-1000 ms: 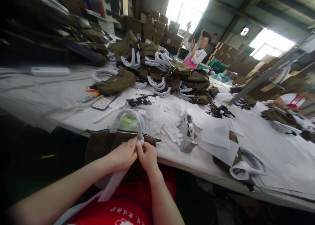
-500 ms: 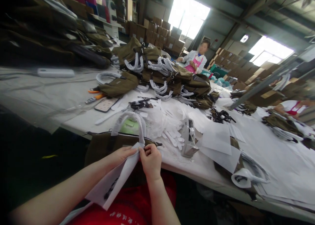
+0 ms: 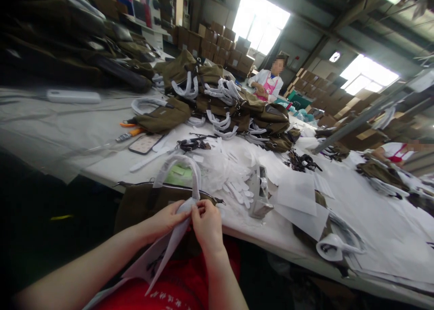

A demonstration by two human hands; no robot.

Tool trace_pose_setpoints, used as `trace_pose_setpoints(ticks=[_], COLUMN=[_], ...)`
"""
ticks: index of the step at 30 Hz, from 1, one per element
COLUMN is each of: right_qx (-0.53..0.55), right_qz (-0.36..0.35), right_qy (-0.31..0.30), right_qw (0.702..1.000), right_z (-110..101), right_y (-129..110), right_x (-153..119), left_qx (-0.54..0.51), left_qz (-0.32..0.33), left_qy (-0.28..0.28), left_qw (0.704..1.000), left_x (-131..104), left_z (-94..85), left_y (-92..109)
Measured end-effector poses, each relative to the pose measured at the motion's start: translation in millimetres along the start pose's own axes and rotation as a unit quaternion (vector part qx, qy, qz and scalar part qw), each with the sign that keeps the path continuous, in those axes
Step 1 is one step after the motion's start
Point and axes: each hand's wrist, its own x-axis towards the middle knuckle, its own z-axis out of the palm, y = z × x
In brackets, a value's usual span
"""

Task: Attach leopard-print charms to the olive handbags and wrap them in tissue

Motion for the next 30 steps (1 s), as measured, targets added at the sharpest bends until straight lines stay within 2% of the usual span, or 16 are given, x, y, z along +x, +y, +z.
trace_pose_setpoints(ticks=[4, 6, 10, 12, 17, 21, 27, 30], right_qx=[0.005, -0.010, -0.131, -0.168, -0.197, -0.184, -0.098, -0.083], right_qz=[0.009, -0.017, -0.101, -0.112, -0.096, -0.066, -0.023, -0.007], right_qy=[-0.035, -0.050, 0.025, 0.057, 0.083, 0.082, 0.071, 0.079], right_qw=[0.999, 0.999, 0.986, 0.978, 0.972, 0.977, 0.992, 0.993], right_z=[-2, -3, 0, 3, 10, 11, 10, 8], right_y=[-1, -2, -4, -4, -3, 1, 7, 4], right_x=[-2, -2, -2, -2, -1, 4, 13, 10], left_qx=[0.056, 0.080, 0.089, 0.101, 0.107, 0.075, 0.105, 0.123], left_qz=[0.044, 0.068, 0.076, 0.074, 0.075, 0.068, 0.079, 0.073], left_qy=[0.005, 0.010, -0.005, -0.003, -0.003, -0.005, 0.107, 0.114], left_qw=[0.997, 0.994, 0.993, 0.992, 0.991, 0.995, 0.985, 0.983], left_x=[2, 3, 1, -1, -7, -6, 9, 11], left_z=[-4.4, -6.1, -6.5, -5.6, -3.3, -1.2, 0.0, -1.2], left_y=[-6, -8, -6, -2, 6, 2, -11, -13])
